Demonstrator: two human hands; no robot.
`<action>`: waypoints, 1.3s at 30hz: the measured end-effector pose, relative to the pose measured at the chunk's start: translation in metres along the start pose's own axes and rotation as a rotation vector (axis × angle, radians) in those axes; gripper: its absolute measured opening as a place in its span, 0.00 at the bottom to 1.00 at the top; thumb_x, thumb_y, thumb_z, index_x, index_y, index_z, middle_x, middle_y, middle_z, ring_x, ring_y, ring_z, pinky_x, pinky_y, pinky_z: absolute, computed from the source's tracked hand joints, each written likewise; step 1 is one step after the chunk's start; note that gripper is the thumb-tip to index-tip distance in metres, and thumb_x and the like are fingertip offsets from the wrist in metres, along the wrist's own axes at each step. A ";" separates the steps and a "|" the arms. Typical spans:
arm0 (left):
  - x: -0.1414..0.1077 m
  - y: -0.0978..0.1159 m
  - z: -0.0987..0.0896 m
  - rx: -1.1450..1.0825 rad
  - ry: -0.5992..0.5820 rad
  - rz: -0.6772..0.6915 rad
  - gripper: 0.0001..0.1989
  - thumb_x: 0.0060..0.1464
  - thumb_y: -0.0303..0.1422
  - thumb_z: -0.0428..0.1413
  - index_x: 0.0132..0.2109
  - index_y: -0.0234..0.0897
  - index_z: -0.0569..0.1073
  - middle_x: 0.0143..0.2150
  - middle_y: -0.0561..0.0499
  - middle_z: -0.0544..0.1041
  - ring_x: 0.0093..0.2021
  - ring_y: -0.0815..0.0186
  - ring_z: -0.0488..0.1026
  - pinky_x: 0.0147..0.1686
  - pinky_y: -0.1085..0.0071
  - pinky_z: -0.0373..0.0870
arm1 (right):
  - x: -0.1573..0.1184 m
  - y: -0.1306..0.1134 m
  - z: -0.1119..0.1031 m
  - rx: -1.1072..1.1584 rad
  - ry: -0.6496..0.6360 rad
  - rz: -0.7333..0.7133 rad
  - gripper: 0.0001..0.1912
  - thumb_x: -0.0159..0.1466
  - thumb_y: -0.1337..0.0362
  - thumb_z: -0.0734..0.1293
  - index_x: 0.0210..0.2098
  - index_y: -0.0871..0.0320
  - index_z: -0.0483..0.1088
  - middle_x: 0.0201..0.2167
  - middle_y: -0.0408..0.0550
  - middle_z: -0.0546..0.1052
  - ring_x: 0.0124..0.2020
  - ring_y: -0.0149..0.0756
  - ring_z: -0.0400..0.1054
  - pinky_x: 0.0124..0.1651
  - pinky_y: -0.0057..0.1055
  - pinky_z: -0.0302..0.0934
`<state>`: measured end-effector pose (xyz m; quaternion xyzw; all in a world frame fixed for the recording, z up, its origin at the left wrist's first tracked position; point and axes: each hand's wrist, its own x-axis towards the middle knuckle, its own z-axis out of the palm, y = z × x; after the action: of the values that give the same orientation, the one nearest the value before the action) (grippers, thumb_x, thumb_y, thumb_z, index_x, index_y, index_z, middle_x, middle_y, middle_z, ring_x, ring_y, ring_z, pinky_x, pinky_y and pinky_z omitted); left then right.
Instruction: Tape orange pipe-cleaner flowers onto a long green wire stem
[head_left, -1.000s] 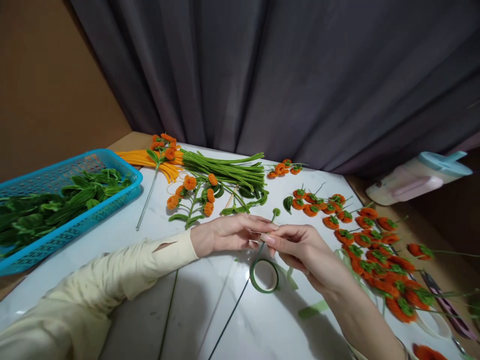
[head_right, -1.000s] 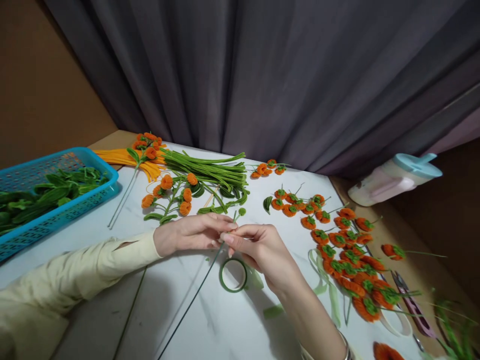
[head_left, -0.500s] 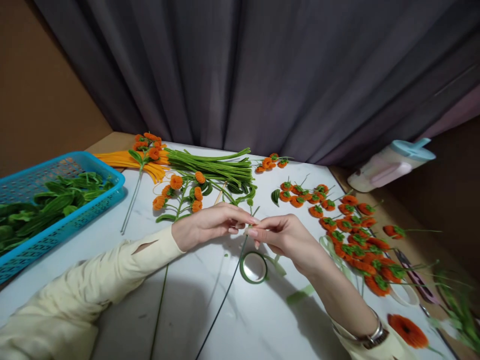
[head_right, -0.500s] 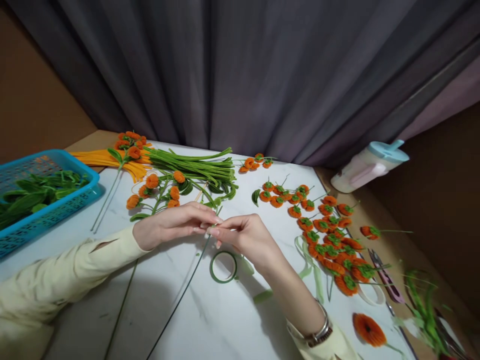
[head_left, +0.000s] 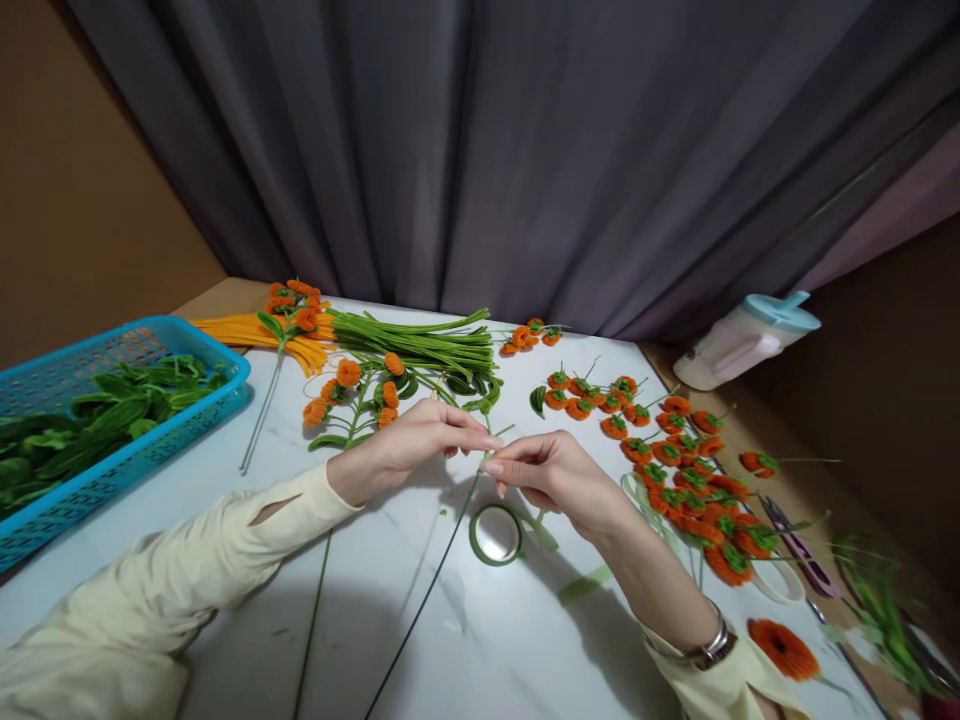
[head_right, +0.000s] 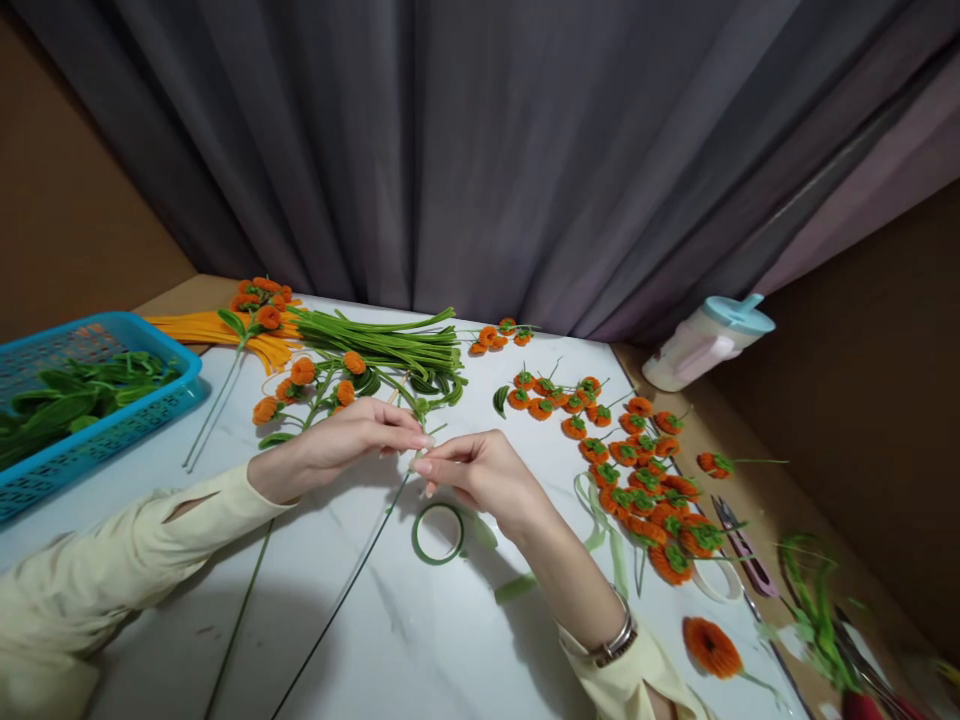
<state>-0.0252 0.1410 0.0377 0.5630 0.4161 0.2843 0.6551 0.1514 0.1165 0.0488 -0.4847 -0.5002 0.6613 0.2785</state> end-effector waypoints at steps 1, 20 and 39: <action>0.000 0.000 0.000 0.001 -0.001 -0.003 0.06 0.43 0.34 0.62 0.25 0.35 0.77 0.21 0.55 0.70 0.26 0.71 0.58 0.28 0.73 0.54 | 0.000 0.000 0.000 0.004 -0.008 0.004 0.12 0.47 0.60 0.75 0.18 0.63 0.74 0.08 0.35 0.60 0.12 0.19 0.42 0.16 0.25 0.31; 0.002 -0.008 0.001 0.307 0.062 0.129 0.09 0.47 0.35 0.58 0.25 0.33 0.73 0.26 0.54 0.71 0.29 0.69 0.65 0.29 0.74 0.58 | 0.002 0.000 0.001 -0.181 0.027 0.022 0.14 0.46 0.56 0.73 0.17 0.63 0.74 0.08 0.38 0.63 0.11 0.20 0.46 0.16 0.26 0.35; -0.001 -0.002 -0.003 0.473 0.025 0.142 0.10 0.49 0.37 0.56 0.29 0.33 0.73 0.27 0.54 0.72 0.27 0.69 0.66 0.28 0.75 0.59 | 0.002 0.005 -0.003 -0.140 -0.015 0.005 0.12 0.47 0.58 0.74 0.23 0.63 0.76 0.16 0.43 0.72 0.14 0.24 0.57 0.18 0.26 0.50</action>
<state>-0.0283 0.1410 0.0358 0.7248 0.4387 0.2313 0.4783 0.1541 0.1175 0.0429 -0.4991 -0.5462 0.6290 0.2385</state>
